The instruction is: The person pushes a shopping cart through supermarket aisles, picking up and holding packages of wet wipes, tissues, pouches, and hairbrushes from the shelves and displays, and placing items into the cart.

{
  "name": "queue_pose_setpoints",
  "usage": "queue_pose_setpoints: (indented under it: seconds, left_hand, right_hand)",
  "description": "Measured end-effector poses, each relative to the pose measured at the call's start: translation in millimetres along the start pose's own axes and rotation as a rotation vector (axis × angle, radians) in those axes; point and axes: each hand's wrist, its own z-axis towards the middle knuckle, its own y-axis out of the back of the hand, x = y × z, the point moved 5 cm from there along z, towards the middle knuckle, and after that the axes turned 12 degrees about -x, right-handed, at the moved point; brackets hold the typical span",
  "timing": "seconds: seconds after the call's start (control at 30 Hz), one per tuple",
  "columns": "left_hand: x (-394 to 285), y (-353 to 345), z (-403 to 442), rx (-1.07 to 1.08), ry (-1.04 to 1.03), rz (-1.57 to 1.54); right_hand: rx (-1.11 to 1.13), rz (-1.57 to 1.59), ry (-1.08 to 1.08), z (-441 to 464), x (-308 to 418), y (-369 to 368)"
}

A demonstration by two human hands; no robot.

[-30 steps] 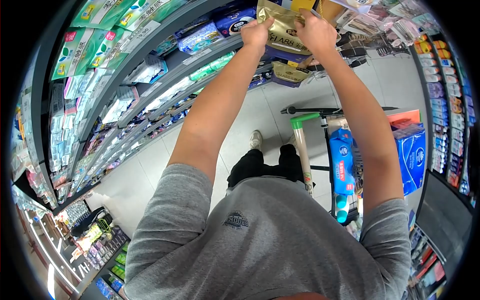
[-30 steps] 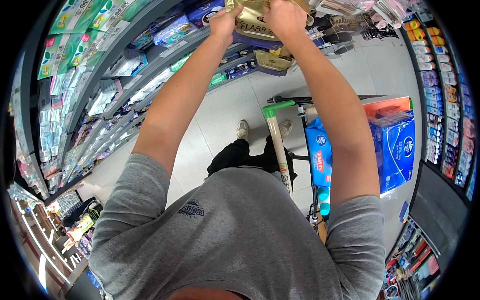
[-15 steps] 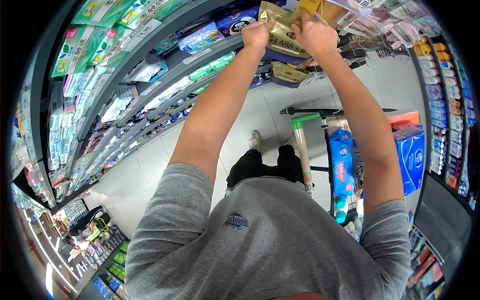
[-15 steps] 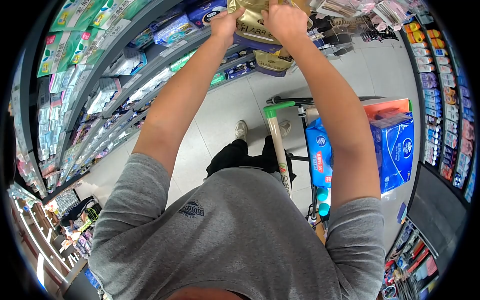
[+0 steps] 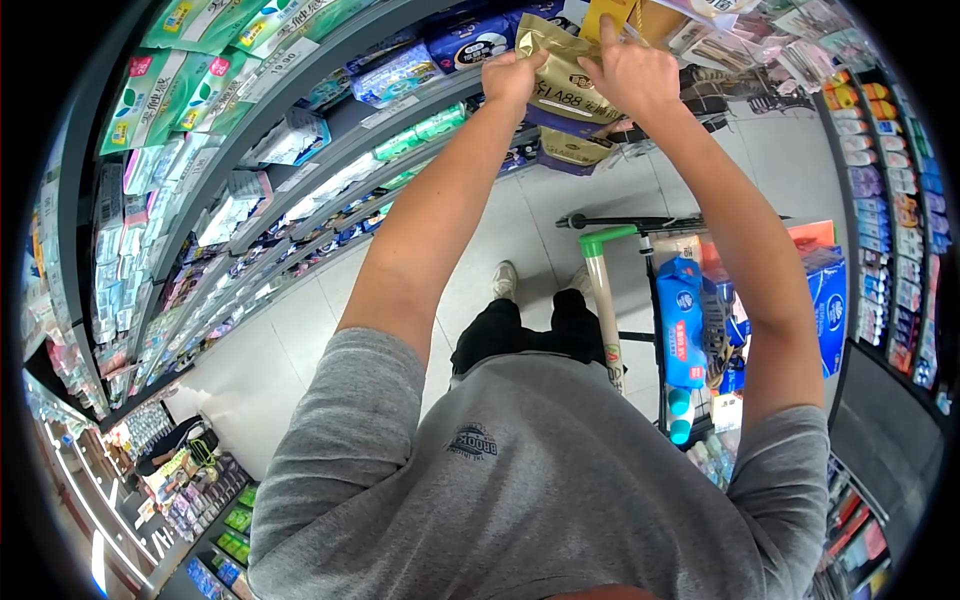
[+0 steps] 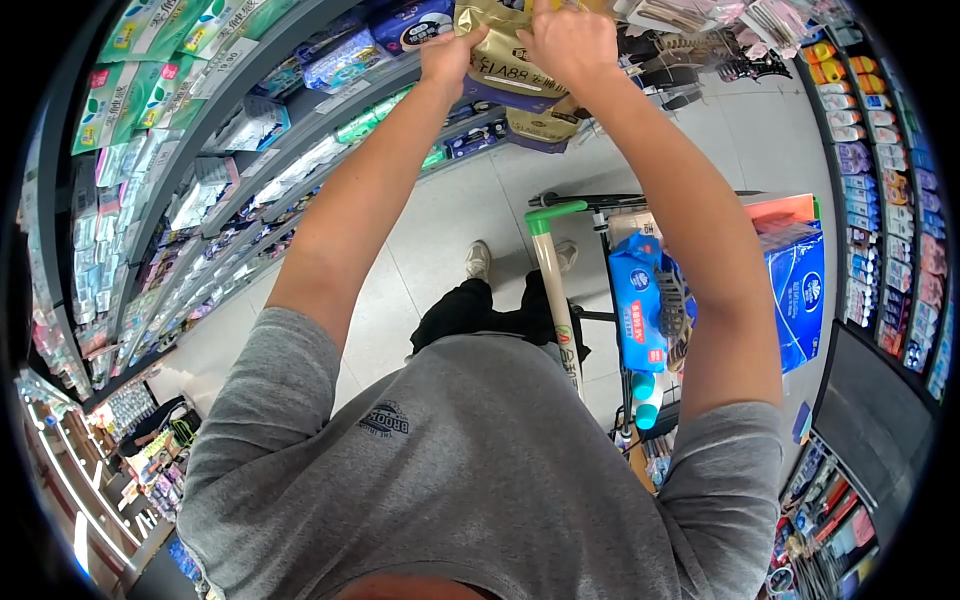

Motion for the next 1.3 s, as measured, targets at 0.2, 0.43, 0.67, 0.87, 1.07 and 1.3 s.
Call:
queue_pose_setpoints:
  seconds: [0.2,0.43,0.67,0.87,1.07,1.3]
  left_hand:
    - [-1.7,0.2,-3.8,0.009,0.005,0.005]
    - [21.5,18.1,7.3,0.017,-0.041,0.122]
    - [35.9,39.3,7.2,-0.065,-0.06,0.381]
    - [32.1,41.1,4.4,-0.043,-0.058,0.344]
    - [31.7,48.2,11.8,-0.036,-0.06,0.349]
    - [24.9,56.3,7.6,-0.025,-0.026,0.243]
  right_hand:
    - [0.069,0.06,-0.05,-2.3,-4.9,-3.5]
    - [0.182,0.37,-0.397,-28.0,-10.8,-16.7]
    - [0.133,0.744,-0.685,-45.1,-8.5,-48.4]
    - [-0.239,0.941,-0.929,-31.3,-6.6,-48.4]
    - [-0.265,0.935,-1.053,-12.6,4.1,-37.8]
    - [-0.312,0.922,-1.072,-11.7,13.0,-38.1]
